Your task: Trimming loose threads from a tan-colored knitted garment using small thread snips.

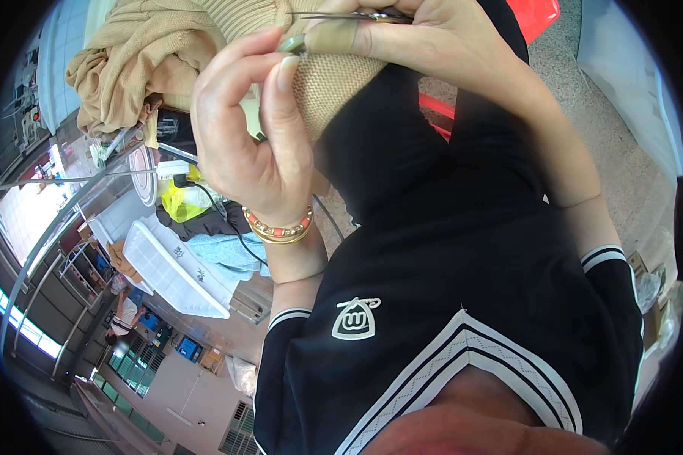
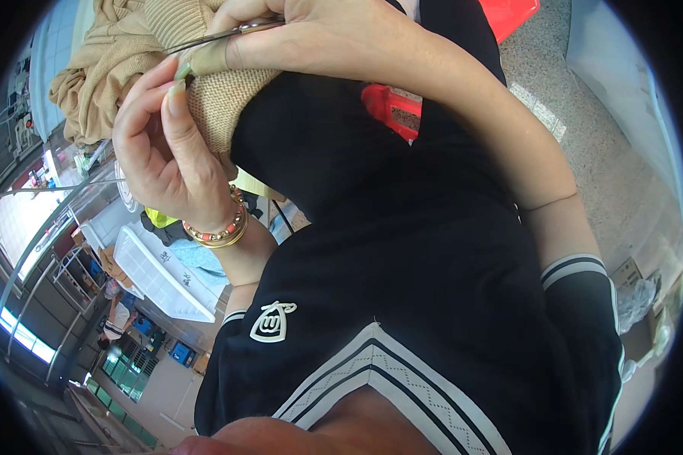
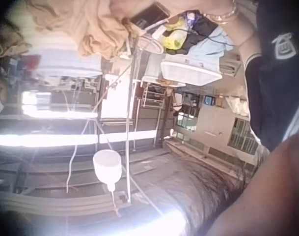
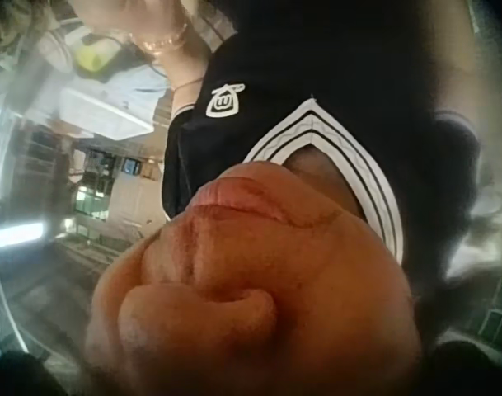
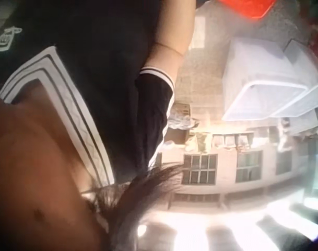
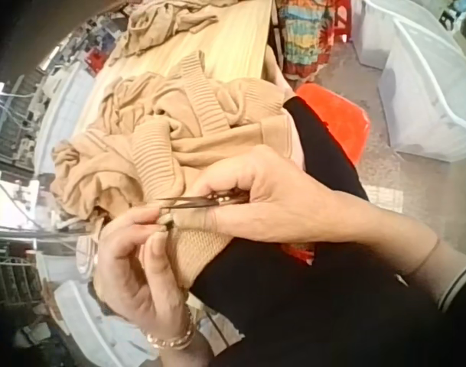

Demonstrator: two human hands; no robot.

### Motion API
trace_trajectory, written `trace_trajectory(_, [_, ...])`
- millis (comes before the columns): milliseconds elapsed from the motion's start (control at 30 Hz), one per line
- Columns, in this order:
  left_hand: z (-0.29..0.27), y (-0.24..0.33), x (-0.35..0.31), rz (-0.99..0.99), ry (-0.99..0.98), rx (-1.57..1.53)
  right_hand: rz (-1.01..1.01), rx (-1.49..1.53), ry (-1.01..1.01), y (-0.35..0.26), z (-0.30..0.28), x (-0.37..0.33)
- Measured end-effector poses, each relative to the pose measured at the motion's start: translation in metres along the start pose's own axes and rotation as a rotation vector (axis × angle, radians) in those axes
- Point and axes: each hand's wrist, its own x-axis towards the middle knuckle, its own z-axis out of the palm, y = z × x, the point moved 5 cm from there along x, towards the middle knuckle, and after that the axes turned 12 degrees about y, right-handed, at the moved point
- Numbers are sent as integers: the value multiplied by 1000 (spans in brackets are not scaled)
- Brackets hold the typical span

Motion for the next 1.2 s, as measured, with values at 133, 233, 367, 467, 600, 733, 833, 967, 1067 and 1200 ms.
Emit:
trace_trajectory(133, [1, -5, 0, 16, -19, -23, 28, -125, 37, -8, -5, -6])
trace_trajectory(233, [1, -4, -1, -8, -5, -35, -211, -88, 196, -23, -12, -17])
trace_trajectory(367, [-1, -5, -5, -56, 30, -60, -383, -375, 91, -36, -20, -15])
trace_trajectory(467, [-3, -4, -8, -59, 54, -95, -432, -500, 108, -43, -18, -18])
trace_trajectory(600, [-4, -3, -12, -46, 67, -81, -464, -506, 142, -48, -14, -20])
trace_trajectory(733, [-5, -1, -14, -57, 88, -45, -396, -599, 120, -48, -11, -19])
trace_trajectory(833, [-4, 1, -13, -43, 90, 5, -468, -652, 132, -51, -10, -19])
trace_trajectory(967, [-4, 1, -15, -48, 112, 9, -445, -707, 140, -52, -6, -20])
trace_trajectory(1067, [-4, 2, -16, -53, 126, 15, -430, -710, 139, -53, -5, -20])
trace_trajectory(1200, [-4, 1, -17, -61, 129, 7, -448, -756, 140, -56, -3, -20])
